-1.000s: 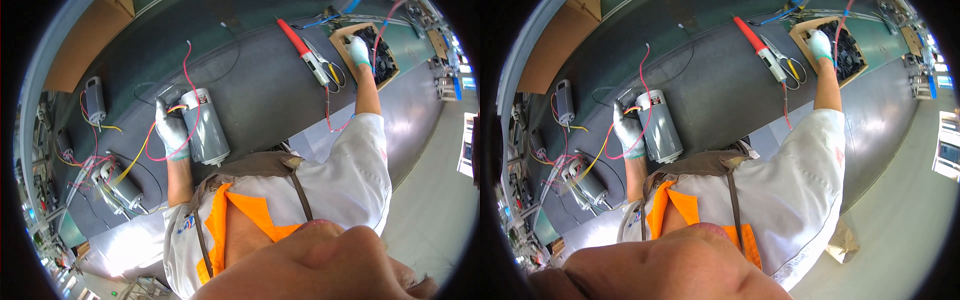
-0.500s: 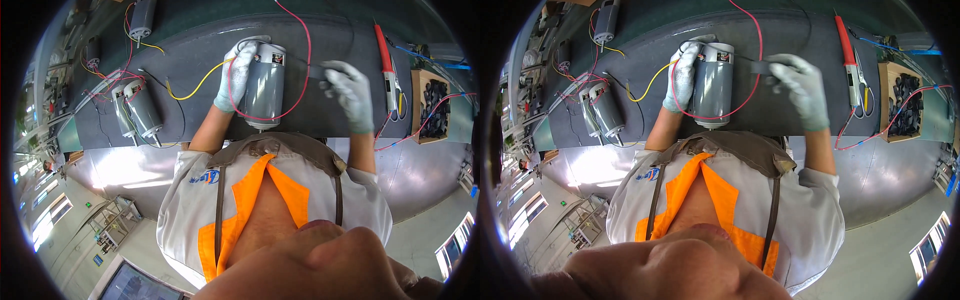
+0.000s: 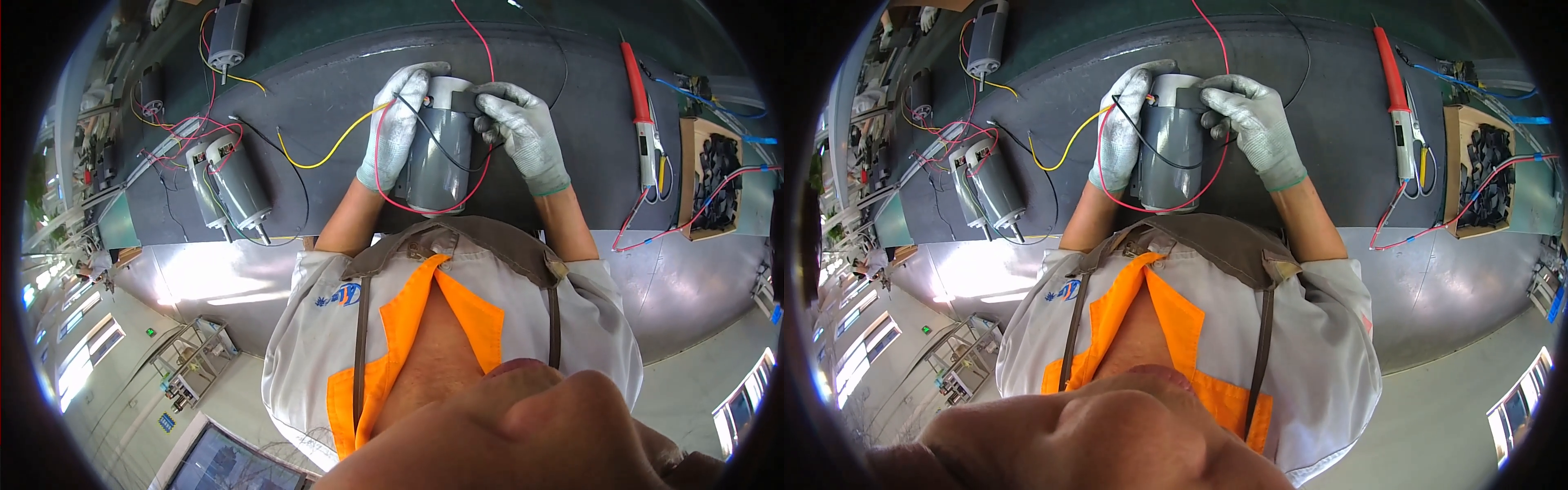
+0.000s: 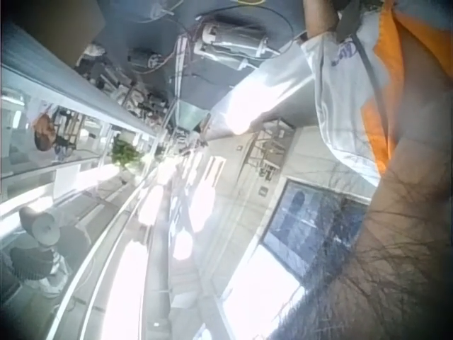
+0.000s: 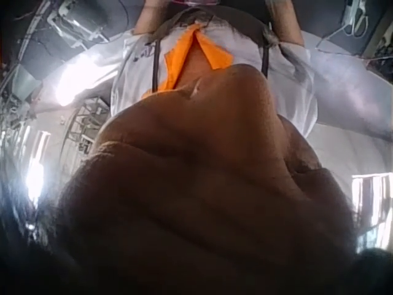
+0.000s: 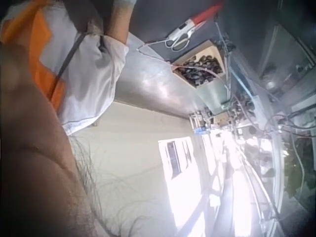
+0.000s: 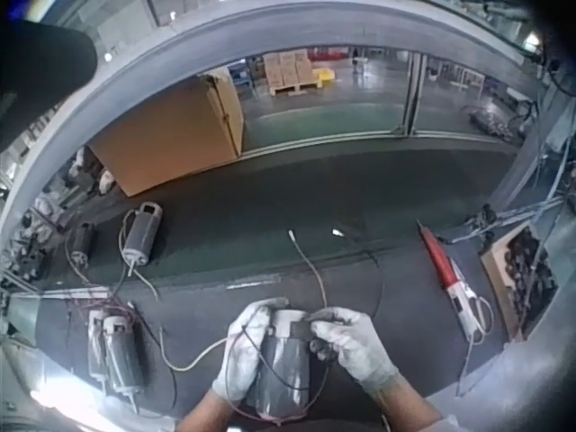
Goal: The person assembles components onto electric motors and connects wires to them on an industrial workbench. This is done using pliers and a soldering iron to secure the connections.
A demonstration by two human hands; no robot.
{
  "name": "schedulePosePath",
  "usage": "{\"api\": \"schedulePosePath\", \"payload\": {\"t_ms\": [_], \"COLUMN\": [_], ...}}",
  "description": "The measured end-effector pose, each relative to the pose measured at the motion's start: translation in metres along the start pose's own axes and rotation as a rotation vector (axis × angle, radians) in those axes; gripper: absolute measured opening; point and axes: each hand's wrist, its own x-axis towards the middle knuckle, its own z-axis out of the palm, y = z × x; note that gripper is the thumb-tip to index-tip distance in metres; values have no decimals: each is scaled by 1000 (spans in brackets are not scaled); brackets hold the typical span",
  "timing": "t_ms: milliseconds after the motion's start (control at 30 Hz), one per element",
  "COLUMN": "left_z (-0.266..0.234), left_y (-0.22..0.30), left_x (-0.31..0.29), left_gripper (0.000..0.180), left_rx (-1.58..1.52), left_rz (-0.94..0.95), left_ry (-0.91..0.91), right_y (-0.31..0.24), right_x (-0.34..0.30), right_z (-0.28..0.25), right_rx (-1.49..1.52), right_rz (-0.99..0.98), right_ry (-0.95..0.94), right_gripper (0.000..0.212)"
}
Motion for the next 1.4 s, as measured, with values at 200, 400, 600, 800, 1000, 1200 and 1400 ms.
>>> {"api": "schedulePosePath", "payload": {"t_ms": [200, 400, 600, 800, 1000, 1200, 1400], "left_z": [4, 6, 8, 2, 10, 10, 16], "left_y": [-4, -13, -17, -13, -5, -6, -14], "left_x": [7, 11, 12, 14, 12, 8, 9], "left_gripper": [25, 19, 23, 19, 26, 32, 30], "left_rx": [505, 459, 407, 701, 801, 726, 719], "left_rz": [346, 284, 257, 430, 508, 483, 438], "left_ry": [-114, -58, -79, -139, -57, -116, -24], "right_y": [1, -13, 1, 2, 6, 30, 53], "right_x": [-6, 14, 57, 45, 34, 23, 45], "right_z": [14, -11, -45, -32, -29, -13, 2], "right_rx": [-47, -258, -268, -327, -965, -782, -1006], "right_rz": [-96, -65, 202, 153, -638, -643, -1102], "right_ry": [60, -77, -452, -386, -215, -116, 116], "right_gripper": [24, 56, 66, 70, 67, 57, 27]}}
